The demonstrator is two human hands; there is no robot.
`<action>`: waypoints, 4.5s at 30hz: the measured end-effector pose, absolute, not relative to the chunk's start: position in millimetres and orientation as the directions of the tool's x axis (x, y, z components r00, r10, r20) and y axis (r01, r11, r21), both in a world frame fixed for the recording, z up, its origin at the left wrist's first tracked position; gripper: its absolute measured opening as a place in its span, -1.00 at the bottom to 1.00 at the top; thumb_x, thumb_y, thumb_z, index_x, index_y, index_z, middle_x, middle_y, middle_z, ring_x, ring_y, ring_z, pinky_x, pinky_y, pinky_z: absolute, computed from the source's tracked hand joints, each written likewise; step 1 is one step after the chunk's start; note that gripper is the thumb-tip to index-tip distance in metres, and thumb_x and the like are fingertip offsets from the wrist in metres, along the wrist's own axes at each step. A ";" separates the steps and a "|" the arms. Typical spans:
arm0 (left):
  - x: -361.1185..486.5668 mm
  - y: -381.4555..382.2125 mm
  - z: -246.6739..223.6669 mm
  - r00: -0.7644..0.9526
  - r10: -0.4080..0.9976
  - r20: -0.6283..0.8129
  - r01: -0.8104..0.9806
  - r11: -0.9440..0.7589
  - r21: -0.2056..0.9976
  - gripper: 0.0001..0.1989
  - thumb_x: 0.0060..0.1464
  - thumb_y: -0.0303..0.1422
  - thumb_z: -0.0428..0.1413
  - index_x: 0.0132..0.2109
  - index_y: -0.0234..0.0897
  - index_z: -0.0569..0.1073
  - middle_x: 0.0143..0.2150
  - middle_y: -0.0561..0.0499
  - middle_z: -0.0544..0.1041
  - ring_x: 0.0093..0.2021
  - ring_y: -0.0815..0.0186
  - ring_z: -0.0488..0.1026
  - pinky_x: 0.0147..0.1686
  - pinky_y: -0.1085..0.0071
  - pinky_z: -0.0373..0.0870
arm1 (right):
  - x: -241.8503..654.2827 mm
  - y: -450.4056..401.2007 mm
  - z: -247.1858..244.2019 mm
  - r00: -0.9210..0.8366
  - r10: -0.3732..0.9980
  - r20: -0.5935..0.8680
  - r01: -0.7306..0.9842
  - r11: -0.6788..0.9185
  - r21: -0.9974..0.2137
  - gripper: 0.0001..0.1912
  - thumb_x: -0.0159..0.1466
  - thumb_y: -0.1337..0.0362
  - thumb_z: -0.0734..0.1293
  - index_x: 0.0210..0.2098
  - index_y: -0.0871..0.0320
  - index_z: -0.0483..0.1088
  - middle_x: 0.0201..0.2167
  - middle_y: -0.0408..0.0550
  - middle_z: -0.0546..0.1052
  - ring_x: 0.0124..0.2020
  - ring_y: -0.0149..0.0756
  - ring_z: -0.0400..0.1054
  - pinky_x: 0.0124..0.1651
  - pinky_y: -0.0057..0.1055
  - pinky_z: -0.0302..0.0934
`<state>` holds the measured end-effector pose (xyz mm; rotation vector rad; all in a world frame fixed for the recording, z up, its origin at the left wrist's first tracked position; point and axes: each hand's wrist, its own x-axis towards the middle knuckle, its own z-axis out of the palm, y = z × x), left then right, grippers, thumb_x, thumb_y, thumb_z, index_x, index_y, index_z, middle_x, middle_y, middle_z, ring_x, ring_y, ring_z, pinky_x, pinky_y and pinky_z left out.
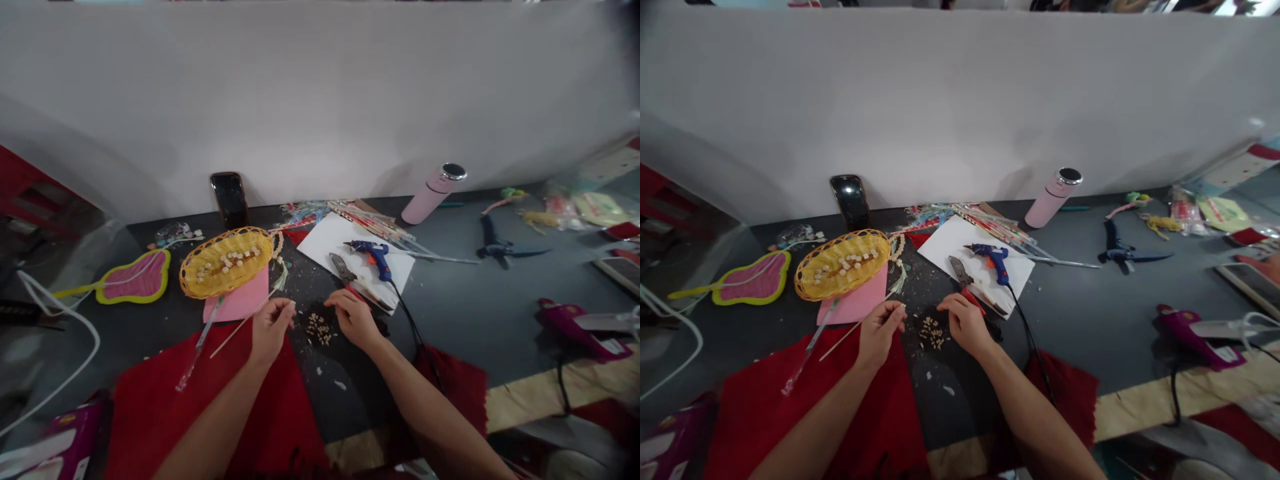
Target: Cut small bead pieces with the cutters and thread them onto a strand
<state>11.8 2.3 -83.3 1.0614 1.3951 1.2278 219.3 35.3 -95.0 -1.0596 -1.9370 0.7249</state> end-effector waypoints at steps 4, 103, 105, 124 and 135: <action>11.4 4.3 -80.4 -0.175 0.976 -0.127 -0.020 0.126 0.992 -0.80 0.03 -0.23 0.12 -0.32 -0.30 0.44 -0.49 0.10 0.43 -0.57 0.47 0.31 -0.52 0.53 0.26 | 221.1 37.8 -91.8 -0.373 0.847 0.378 0.414 0.517 -0.749 -0.67 0.21 0.50 0.12 -0.24 0.10 0.44 -0.27 0.02 0.46 -0.20 -0.28 0.38 -0.15 -0.34 0.31; 22.9 11.5 -69.0 0.240 0.896 -0.373 -0.389 0.441 0.809 -0.72 -0.09 -0.22 0.24 -0.38 -0.38 0.42 -0.53 0.11 0.38 -0.63 0.55 0.25 -0.62 0.59 0.23 | 192.7 11.4 -69.6 -0.541 0.749 0.383 0.410 0.632 -0.658 -0.50 0.30 0.41 0.11 0.22 0.07 0.12 -0.04 0.11 0.36 -0.04 -0.21 0.29 -0.01 -0.25 0.30; 22.5 11.4 -69.7 0.231 0.899 -0.371 -0.378 0.434 0.817 -0.72 -0.09 -0.22 0.24 -0.38 -0.38 0.42 -0.54 0.11 0.38 -0.63 0.55 0.25 -0.62 0.58 0.22 | 192.6 11.9 -69.7 -0.536 0.758 0.372 0.411 0.619 -0.669 -0.53 0.30 0.40 0.11 0.20 0.07 0.16 -0.04 0.11 0.36 -0.03 -0.21 0.28 0.00 -0.24 0.29; 31.6 6.0 -75.4 0.210 0.939 -0.274 -0.068 0.293 0.954 -0.72 0.01 -0.17 0.12 -0.32 -0.34 0.40 -0.49 0.09 0.41 -0.56 0.47 0.33 -0.54 0.53 0.32 | 196.5 15.7 -66.2 -0.300 0.953 0.038 0.250 0.117 -0.961 -0.81 0.24 0.19 0.26 -0.32 0.16 0.45 -0.40 -0.08 0.50 -0.37 -0.35 0.35 -0.30 -0.44 0.24; 32.9 0.4 -72.2 0.196 0.952 -0.237 0.041 0.233 0.972 -0.77 0.00 -0.20 0.11 -0.37 -0.30 0.39 -0.51 0.09 0.43 -0.58 0.42 0.35 -0.56 0.50 0.31 | 197.4 17.0 -63.2 -0.346 0.938 -0.017 0.264 0.080 -0.961 -0.76 0.21 0.13 0.27 -0.40 0.20 0.42 -0.53 -0.15 0.41 -0.50 -0.42 0.24 -0.46 -0.51 0.13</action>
